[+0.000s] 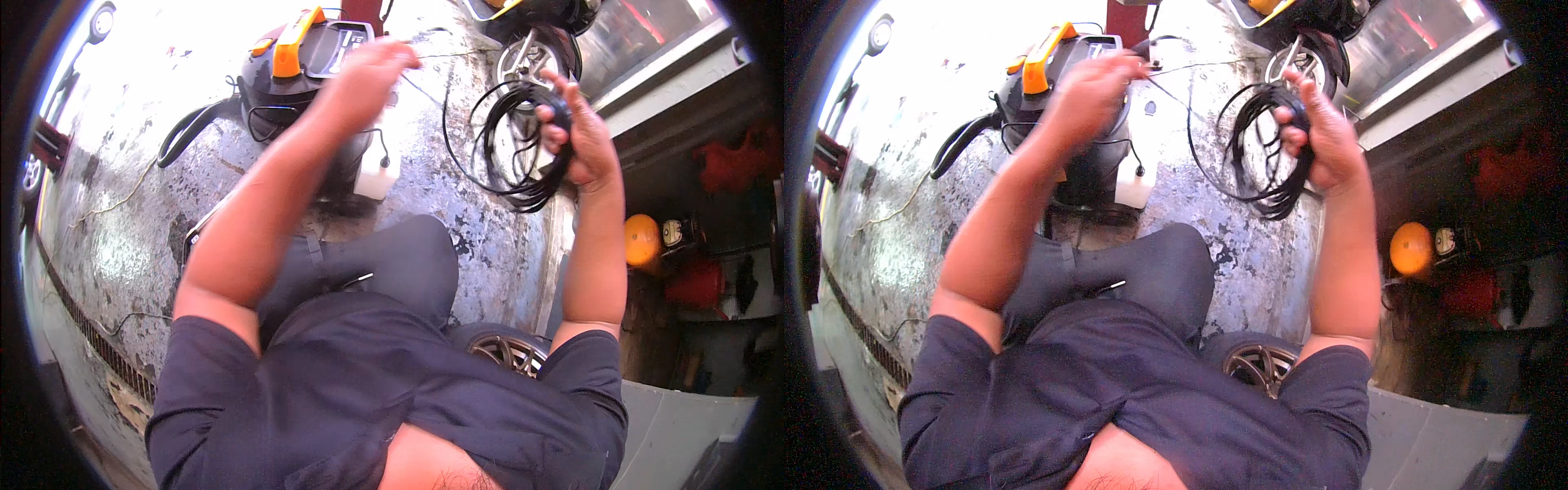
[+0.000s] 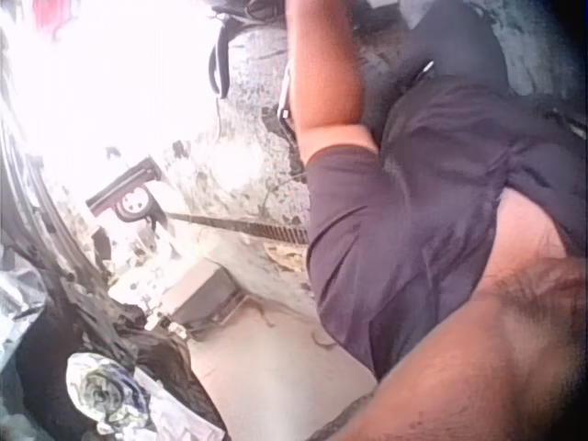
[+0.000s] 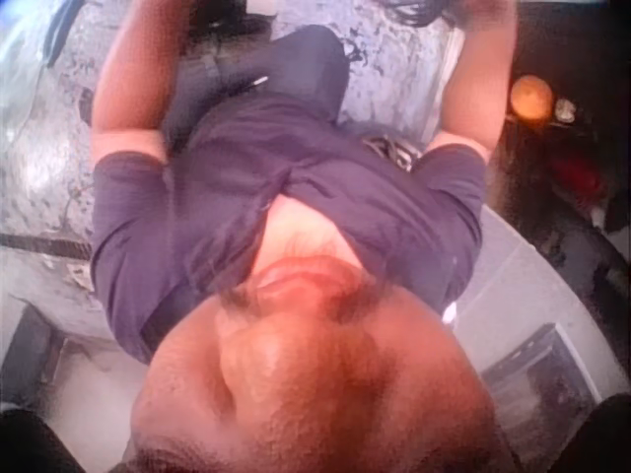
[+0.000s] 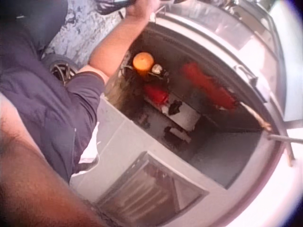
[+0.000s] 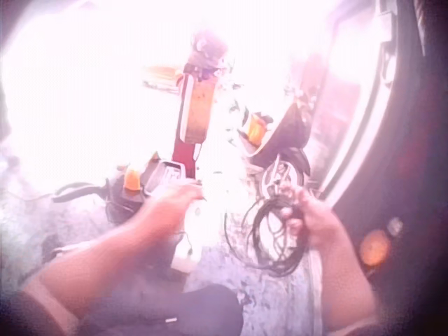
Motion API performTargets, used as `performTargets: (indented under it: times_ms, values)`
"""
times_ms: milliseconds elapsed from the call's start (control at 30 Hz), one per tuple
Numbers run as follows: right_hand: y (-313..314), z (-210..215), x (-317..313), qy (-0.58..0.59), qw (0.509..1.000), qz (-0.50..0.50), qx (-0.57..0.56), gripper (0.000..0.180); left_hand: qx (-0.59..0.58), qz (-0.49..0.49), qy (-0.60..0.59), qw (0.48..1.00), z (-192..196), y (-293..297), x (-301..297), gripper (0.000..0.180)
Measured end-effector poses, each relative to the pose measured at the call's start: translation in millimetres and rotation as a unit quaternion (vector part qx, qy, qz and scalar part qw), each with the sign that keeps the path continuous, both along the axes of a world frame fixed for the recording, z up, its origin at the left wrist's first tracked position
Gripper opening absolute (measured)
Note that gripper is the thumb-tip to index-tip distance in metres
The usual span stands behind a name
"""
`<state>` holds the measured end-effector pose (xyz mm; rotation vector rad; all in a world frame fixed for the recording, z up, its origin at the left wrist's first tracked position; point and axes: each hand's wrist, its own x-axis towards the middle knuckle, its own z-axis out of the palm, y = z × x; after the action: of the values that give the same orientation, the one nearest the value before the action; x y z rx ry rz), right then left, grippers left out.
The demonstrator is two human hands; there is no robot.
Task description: The person washes their hands at a tap, then assembles a wet/dry vacuum cleaner by attaching the dust container, motor unit, and power cord. They then connect the vacuum hose and wrap it around the unit's hooks.
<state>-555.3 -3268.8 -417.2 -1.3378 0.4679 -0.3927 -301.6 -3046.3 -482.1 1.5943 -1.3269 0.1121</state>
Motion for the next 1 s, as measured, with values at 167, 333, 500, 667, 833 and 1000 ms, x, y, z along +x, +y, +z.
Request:
performTargets:
  times_ms: [167, 333, 500, 667, 833, 1000]
  values:
    - [22, -49, 36, -0.035, 0.991, 0.010, 0.125, 0.046, 0.124, -0.095, -0.014, 0.988, -21, -48, -119, 0.028]
    - [7, -32, 39, -0.095, 0.989, -0.048, 0.102, 0.024, 0.118, -0.116, 0.106, 0.980, -100, -8, -134, 0.028]
    - [-51, 36, 17, -0.161, 0.986, -0.001, 0.033, 0.031, 0.245, -0.191, 0.135, 0.941, -212, 53, -81, 0.029]
    - [-62, 92, -23, -0.178, 0.981, 0.075, -0.027, 0.054, 0.383, -0.223, 0.069, 0.894, -246, 66, -33, 0.038]
    - [-63, 85, -40, -0.149, 0.983, 0.099, -0.028, 0.050, 0.387, -0.329, 0.515, 0.691, -253, 76, -24, 0.060]
    - [-31, 75, -33, -0.141, 0.984, 0.111, 0.010, 0.051, 0.402, -0.347, 0.357, 0.768, -203, 16, -114, 0.100]
